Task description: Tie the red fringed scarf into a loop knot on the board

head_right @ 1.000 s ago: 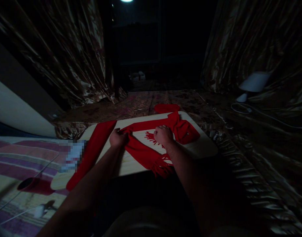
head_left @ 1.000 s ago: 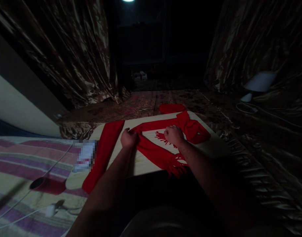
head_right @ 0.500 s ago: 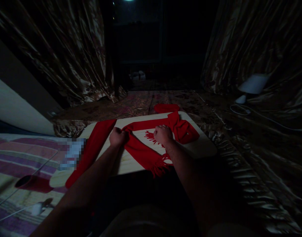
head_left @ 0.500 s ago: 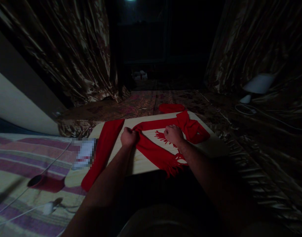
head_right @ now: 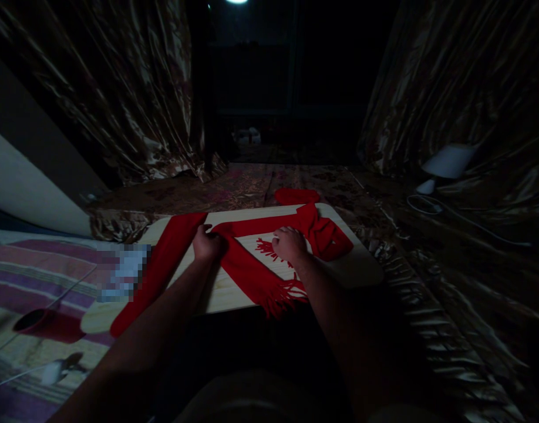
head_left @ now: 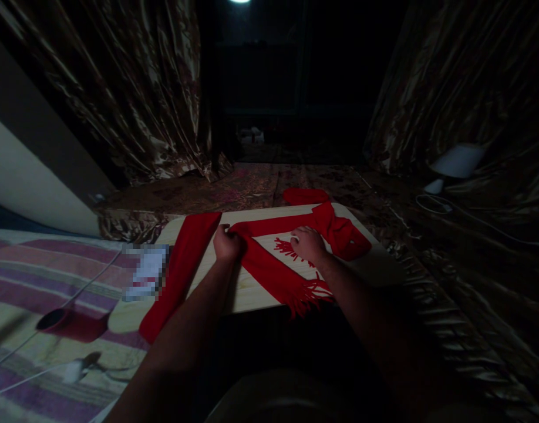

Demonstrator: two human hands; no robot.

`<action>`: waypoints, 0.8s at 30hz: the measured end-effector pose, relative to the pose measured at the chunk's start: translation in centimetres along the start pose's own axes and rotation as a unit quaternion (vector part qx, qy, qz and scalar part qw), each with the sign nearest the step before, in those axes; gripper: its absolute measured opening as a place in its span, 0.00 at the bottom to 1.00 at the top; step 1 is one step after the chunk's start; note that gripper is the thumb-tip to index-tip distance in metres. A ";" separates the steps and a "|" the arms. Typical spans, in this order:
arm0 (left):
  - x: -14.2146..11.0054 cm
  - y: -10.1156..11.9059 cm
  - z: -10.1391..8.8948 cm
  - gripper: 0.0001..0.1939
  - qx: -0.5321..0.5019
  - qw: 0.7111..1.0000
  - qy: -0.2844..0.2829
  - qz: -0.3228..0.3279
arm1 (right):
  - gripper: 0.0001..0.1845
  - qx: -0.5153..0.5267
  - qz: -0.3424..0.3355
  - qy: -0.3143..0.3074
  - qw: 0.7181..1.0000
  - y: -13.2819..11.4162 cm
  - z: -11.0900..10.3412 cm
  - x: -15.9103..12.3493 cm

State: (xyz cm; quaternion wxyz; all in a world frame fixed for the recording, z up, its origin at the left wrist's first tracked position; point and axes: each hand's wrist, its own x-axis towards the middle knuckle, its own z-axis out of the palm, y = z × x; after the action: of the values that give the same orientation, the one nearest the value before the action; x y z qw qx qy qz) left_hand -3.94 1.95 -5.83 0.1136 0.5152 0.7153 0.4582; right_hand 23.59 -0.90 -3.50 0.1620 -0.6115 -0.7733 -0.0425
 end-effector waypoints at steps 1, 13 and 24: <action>0.0 0.1 0.0 0.21 0.001 1.000 0.006 0.005 | 0.12 -0.006 0.001 0.001 1.000 0.0 0.0 0.0; 0.3 0.1 -0.3 0.09 -0.009 0.999 0.031 0.031 | 0.21 -0.110 -0.026 -0.233 0.966 2.7 -3.5 0.9; 0.1 0.2 -0.5 0.10 -0.043 0.998 0.051 0.019 | 0.16 0.010 -0.116 -0.182 0.976 -1.8 -5.5 0.8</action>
State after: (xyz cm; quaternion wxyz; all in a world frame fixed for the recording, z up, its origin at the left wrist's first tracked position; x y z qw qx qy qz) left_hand -4.20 1.79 -5.33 0.0903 0.4990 0.6899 0.5167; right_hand 22.80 -2.10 2.21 0.0184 -0.5134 -0.8560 0.0589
